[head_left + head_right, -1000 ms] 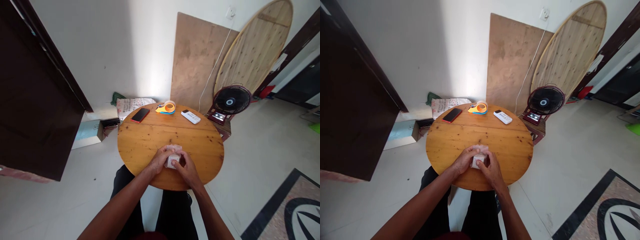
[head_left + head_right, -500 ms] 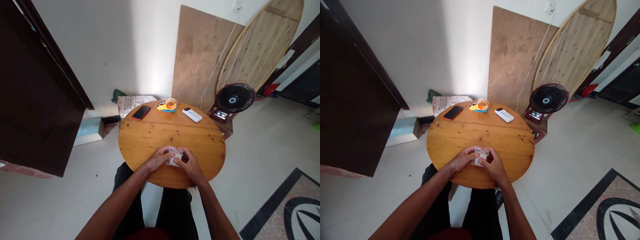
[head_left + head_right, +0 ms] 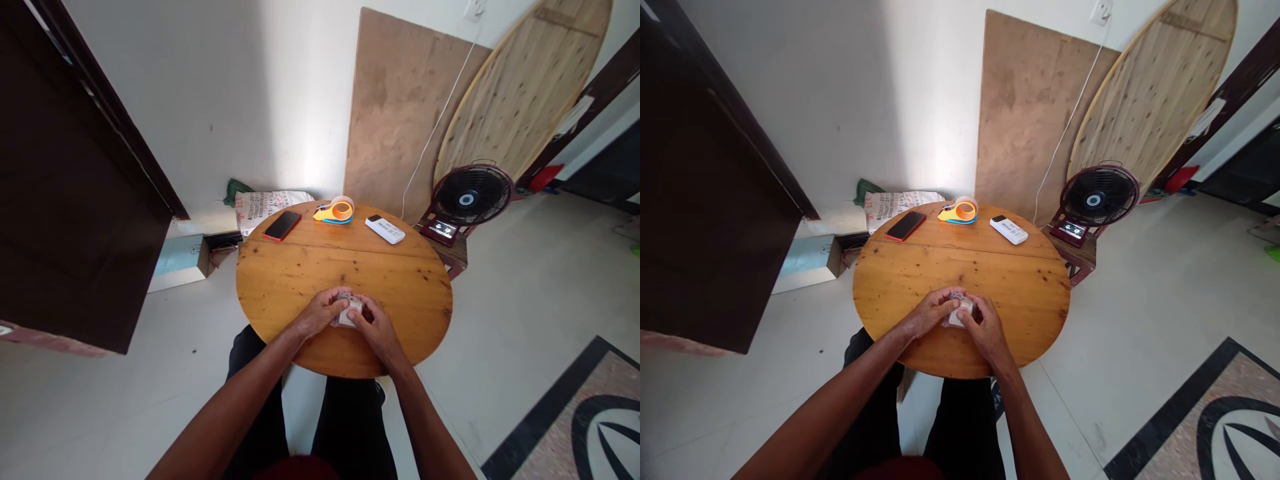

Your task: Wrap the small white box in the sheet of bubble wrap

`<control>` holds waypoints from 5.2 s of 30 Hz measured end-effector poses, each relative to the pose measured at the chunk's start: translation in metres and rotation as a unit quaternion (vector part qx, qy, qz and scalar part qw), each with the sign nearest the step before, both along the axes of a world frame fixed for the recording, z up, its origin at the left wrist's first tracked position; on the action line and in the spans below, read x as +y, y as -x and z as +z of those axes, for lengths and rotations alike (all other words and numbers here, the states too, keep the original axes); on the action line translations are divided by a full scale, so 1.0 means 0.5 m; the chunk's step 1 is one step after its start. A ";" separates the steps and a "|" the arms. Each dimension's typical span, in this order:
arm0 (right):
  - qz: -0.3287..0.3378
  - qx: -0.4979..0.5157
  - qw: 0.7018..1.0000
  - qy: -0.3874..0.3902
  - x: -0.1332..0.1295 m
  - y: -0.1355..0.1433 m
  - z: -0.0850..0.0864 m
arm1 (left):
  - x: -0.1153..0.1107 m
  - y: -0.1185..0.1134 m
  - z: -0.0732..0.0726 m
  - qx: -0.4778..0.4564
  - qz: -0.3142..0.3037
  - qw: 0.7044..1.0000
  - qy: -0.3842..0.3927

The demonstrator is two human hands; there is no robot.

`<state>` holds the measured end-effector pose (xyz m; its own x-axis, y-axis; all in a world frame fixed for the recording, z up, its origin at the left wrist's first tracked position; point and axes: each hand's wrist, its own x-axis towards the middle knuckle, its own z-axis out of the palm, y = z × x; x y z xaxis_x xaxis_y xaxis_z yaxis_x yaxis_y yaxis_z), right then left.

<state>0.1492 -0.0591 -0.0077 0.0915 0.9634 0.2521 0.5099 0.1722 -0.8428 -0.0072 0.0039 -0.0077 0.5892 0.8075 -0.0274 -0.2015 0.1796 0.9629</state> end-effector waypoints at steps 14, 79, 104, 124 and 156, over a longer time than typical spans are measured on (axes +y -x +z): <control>-0.019 -0.039 0.999 0.003 0.002 0.013 0.016 | -0.013 -0.014 0.004 0.162 0.173 0.951 -0.197; -0.038 -0.304 0.941 -0.143 0.015 0.001 0.065 | -0.018 -0.007 0.029 0.239 0.133 0.915 -0.295; -0.055 -0.409 0.889 -0.198 -0.043 0.005 0.030 | -0.048 -0.004 -0.002 0.193 0.260 0.888 -0.327; -0.087 -0.344 0.905 -0.234 -0.043 0.011 0.006 | -0.085 0.003 -0.001 0.298 0.217 0.807 -0.460; -0.076 -0.158 0.964 -0.199 -0.049 -0.021 -0.012 | -0.082 0.000 -0.019 0.208 0.252 0.847 -0.420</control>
<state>0.1596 -0.0834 -0.0139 0.0824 0.7663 0.6371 0.7758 0.3520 -0.5237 -0.0069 -0.0371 -0.0171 0.2443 0.7908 0.5612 0.3392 -0.6119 0.7145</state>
